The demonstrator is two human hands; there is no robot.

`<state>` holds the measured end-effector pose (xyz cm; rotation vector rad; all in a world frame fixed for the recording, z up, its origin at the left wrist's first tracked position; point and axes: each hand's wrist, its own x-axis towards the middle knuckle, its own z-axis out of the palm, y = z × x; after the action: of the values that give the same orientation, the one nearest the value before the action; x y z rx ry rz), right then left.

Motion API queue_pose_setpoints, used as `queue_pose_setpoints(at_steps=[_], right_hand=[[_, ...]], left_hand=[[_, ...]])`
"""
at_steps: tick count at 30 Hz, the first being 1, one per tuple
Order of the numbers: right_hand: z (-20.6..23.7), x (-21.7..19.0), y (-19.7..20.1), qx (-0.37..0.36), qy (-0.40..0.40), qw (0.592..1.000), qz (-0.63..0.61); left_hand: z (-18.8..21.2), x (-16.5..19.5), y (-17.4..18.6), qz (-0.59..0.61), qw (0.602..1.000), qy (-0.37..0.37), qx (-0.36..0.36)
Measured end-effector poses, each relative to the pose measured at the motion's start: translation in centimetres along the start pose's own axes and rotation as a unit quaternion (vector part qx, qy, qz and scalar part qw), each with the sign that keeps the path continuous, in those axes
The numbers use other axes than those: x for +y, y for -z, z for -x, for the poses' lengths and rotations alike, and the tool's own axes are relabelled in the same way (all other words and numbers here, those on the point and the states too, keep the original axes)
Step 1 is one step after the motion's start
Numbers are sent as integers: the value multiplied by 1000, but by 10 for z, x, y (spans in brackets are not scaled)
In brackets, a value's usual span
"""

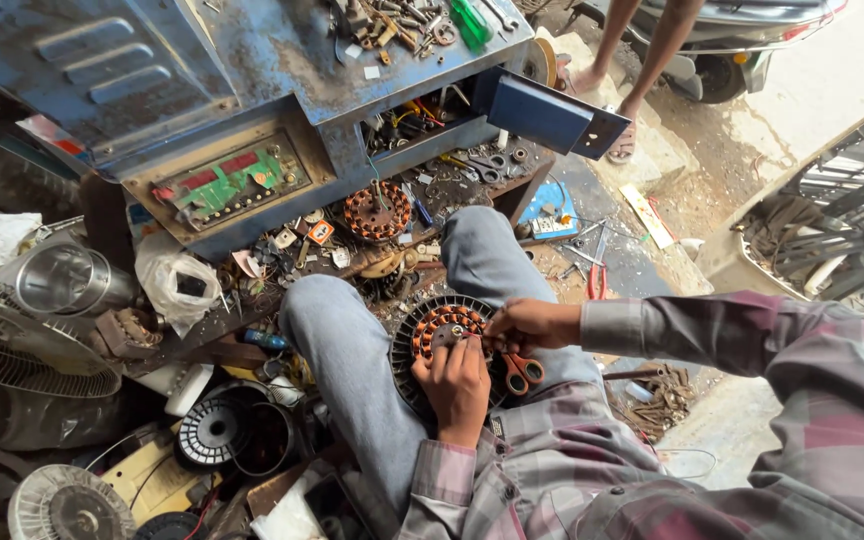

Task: The person sits on the floor and repairs a motor stator resting on their lap. They use scissors to cut wires and thread, then wrap and secure the stator windings with thread.

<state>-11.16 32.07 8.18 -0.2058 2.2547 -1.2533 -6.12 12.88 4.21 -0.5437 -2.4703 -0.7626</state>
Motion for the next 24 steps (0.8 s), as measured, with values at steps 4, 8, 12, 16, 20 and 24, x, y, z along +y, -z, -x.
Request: queue_pose_setpoints(at_steps=[4,8,12,16,20,24], right_hand=[[6,2,7,37,174,973,145],[1,17,2,87,339,883,313],[-21,35,-6,-29,-129,977,-168],[-16,35,-4,3,10,995,-104],[-1,27,-1,106,349,861,355],[-7,28,-5,49,115,984,127]], left_hand=[[2,-2,-2,6,1000,0,2],[3,-3,-3,1,1000,0,-10],[-1,-1,-2,1,1000,-1,-3],[-3,0,-1,0,1000,-4,6],[-3,-1,0,7,1000,0,-8],[-4,0,0,-6,1000,-6,-1]])
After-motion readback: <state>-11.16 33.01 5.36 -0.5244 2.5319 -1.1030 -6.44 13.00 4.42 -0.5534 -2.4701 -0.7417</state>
